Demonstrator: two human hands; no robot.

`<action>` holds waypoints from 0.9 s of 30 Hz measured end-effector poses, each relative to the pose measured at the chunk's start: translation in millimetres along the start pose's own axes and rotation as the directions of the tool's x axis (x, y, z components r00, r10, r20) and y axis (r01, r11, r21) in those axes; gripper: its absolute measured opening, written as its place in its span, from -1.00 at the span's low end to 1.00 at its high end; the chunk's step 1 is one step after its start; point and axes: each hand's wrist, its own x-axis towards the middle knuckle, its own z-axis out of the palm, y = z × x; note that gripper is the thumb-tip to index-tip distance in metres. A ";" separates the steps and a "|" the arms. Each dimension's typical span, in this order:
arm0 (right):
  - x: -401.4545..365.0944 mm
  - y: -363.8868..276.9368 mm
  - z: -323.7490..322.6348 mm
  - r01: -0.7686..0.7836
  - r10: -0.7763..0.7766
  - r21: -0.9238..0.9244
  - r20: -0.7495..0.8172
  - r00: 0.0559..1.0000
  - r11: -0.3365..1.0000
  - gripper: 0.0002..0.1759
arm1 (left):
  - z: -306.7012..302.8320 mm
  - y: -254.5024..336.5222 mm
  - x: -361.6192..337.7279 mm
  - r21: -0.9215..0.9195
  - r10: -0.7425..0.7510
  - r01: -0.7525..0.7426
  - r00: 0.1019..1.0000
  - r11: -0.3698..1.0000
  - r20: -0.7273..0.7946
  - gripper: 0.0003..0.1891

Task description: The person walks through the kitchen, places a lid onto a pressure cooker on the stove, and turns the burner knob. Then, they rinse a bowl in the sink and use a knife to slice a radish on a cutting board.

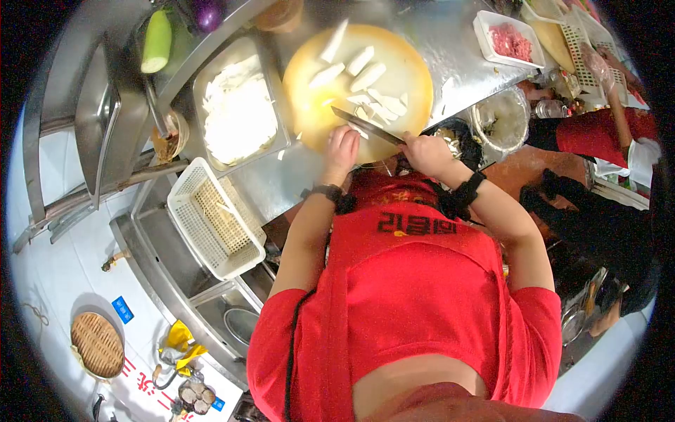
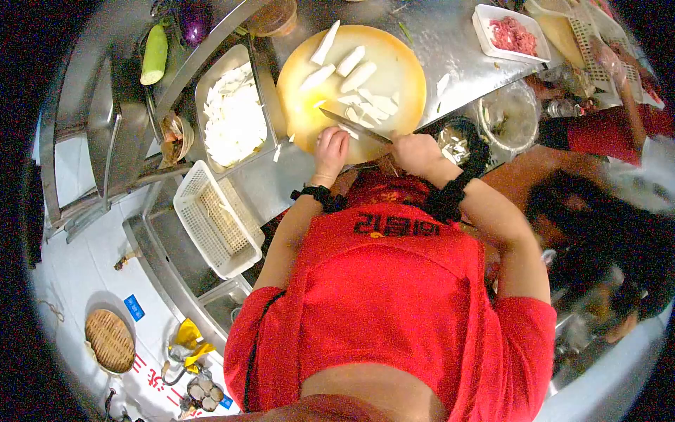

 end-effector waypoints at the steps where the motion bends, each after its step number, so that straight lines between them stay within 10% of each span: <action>1: -2.7 -2.7 -6.7 -0.006 0.006 0.021 0.011 1.000 1.000 -0.70 | 1.9 -1.6 -0.8 0.000 0.011 -0.011 1.000 1.000 -0.011 -0.88; 27: -12.7 -1.8 -0.4 -0.040 0.037 0.039 0.074 0.997 0.998 -0.65 | 1.8 -2.5 -2.3 0.028 0.007 -0.008 1.000 1.000 0.018 -0.91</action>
